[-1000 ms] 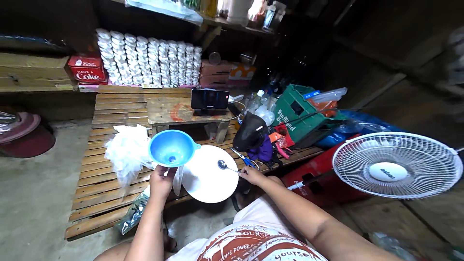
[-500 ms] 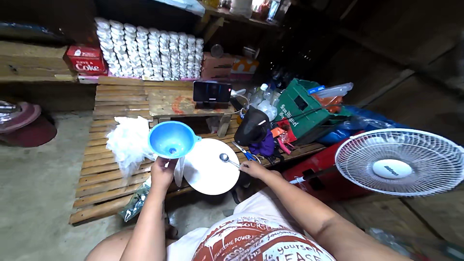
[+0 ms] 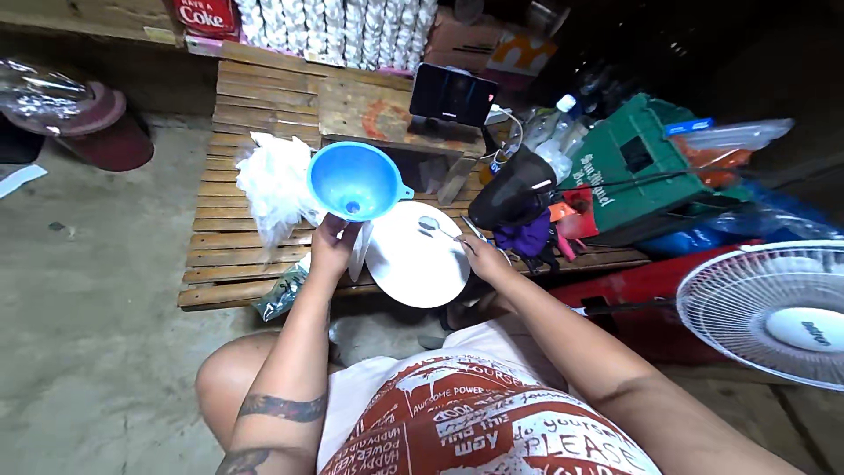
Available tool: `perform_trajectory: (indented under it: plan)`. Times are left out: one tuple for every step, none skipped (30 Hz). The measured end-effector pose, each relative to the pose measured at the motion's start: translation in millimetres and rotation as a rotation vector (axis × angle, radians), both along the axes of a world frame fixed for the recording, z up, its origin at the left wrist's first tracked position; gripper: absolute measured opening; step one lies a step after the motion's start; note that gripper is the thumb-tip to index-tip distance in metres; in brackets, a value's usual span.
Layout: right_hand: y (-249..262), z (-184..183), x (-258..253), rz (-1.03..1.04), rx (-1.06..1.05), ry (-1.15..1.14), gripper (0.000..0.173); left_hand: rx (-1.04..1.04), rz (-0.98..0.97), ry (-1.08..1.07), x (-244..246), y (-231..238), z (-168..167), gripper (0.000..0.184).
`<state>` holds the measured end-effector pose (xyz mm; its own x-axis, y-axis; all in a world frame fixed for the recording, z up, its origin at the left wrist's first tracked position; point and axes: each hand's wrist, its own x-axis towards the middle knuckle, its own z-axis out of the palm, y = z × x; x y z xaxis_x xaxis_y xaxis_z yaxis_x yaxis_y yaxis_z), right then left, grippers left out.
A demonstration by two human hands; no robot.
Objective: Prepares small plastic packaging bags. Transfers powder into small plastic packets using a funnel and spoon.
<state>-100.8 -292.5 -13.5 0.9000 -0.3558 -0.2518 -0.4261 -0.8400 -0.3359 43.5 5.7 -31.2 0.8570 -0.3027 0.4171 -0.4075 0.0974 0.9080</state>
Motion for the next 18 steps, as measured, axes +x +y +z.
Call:
perform_trajectory:
  plan:
    - [1,-1,7,-0.006,-0.003,-0.004,0.039,-0.008,0.002,-0.007,1,0,-1,0.028]
    - [1,-2,14,-0.013,-0.01,-0.003,0.039,-0.013,0.006,-0.012,2,0,-1,0.028]
    - [1,-4,21,-0.019,-0.016,0.004,0.039,-0.018,0.009,-0.015,2,0,-2,0.027]
    - [1,-5,26,-0.028,-0.029,0.007,0.039,-0.022,0.013,-0.015,2,0,-1,0.027]
    - [2,-7,32,-0.039,-0.041,0.0,0.04,-0.021,0.019,-0.01,3,1,-1,0.027]
    - [3,-7,36,-0.047,-0.053,-0.01,0.04,-0.013,0.025,-0.005,3,1,-1,0.028]
    - [5,-7,39,-0.053,-0.069,-0.016,0.04,-0.003,0.029,-0.001,3,2,-1,0.028]
    - [7,-7,42,-0.059,-0.081,-0.017,0.041,0.003,0.036,0.0,3,2,-1,0.028]
    - [8,-8,44,-0.065,-0.091,-0.018,0.041,0.007,0.04,0.002,4,2,-1,0.028]
    - [8,-11,46,-0.065,-0.101,-0.025,0.042,0.009,0.038,0.005,4,2,-1,0.028]
    - [7,-16,47,-0.062,-0.111,-0.025,0.043,0.011,0.034,0.007,4,3,0,0.028]
    - [7,-20,48,-0.064,-0.121,-0.012,0.044,0.009,0.031,0.007,4,3,1,0.029]
    - [8,-22,48,-0.074,-0.123,0.009,0.044,0.008,0.032,0.003,4,3,1,0.028]
    - [10,-23,48,-0.082,-0.116,0.016,0.045,0.009,0.034,0.0,4,2,1,0.028]
    - [11,-24,48,-0.089,-0.107,0.02,0.044,0.009,0.033,-0.003,4,2,1,0.028]
    - [13,-25,48,-0.092,-0.099,0.015,0.044,0.011,0.036,-0.005,4,2,1,0.027]
    - [16,-25,48,-0.096,-0.094,0.014,0.044,0.012,0.036,-0.004,4,2,1,0.027]
    - [17,-26,48,-0.101,-0.091,0.017,0.045,0.01,0.033,-0.002,4,2,2,0.027]
